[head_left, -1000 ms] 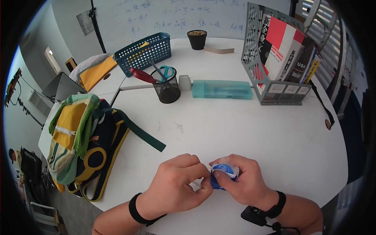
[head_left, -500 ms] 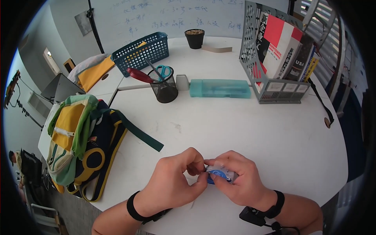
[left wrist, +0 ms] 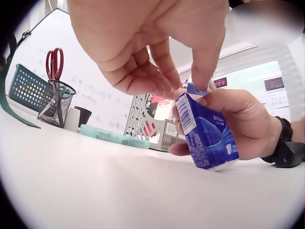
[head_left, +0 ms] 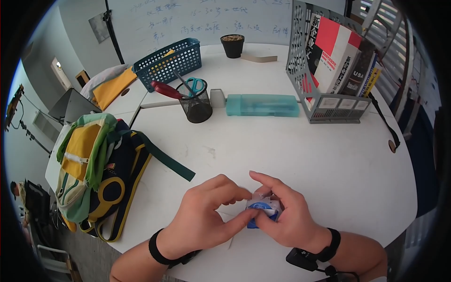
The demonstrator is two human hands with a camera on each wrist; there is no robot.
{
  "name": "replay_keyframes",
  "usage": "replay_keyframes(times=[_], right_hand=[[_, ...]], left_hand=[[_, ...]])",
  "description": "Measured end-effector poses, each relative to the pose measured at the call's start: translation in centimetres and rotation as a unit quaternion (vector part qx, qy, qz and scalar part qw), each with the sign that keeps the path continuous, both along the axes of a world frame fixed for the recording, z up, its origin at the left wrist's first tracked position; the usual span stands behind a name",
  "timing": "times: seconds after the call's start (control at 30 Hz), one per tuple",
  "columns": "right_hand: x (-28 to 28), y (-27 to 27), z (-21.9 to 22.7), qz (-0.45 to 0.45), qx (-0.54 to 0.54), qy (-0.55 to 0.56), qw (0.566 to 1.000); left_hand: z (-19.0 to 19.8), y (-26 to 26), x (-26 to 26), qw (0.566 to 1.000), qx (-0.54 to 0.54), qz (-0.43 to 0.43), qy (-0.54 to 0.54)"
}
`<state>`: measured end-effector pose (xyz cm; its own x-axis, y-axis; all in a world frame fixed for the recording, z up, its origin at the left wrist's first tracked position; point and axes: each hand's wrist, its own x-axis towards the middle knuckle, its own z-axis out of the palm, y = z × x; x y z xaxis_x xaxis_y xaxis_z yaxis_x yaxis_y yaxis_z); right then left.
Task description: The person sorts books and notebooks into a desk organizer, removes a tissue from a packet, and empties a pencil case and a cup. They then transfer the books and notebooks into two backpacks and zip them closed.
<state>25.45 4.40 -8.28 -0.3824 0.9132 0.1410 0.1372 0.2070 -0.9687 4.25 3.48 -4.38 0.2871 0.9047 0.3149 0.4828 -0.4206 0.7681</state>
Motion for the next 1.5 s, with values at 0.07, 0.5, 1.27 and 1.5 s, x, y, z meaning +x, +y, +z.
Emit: replay_keyframes(times=[0.07, 0.5, 1.27, 1.5], right_hand=[[0.0, 0.0, -0.5, 0.017, 0.002, 0.006, 1.0], [0.3, 0.9, -1.4, 0.109, -0.117, 0.071, 0.985], [1.3, 2.0, -0.6, 0.232, -0.271, 0.184, 0.916], [1.4, 1.7, -0.7, 0.293, -0.318, 0.221, 0.874]], left_hand=[[-0.2, -0.2, -0.3, 1.0, 0.0, -0.005, 0.018], [-0.6, 0.1, -1.0, 0.983, -0.118, 0.003, -0.139], [0.8, -0.3, -1.8, 0.96, -0.135, -0.145, 0.196], [1.2, -0.9, -1.4, 0.991, -0.053, -0.107, 0.057]])
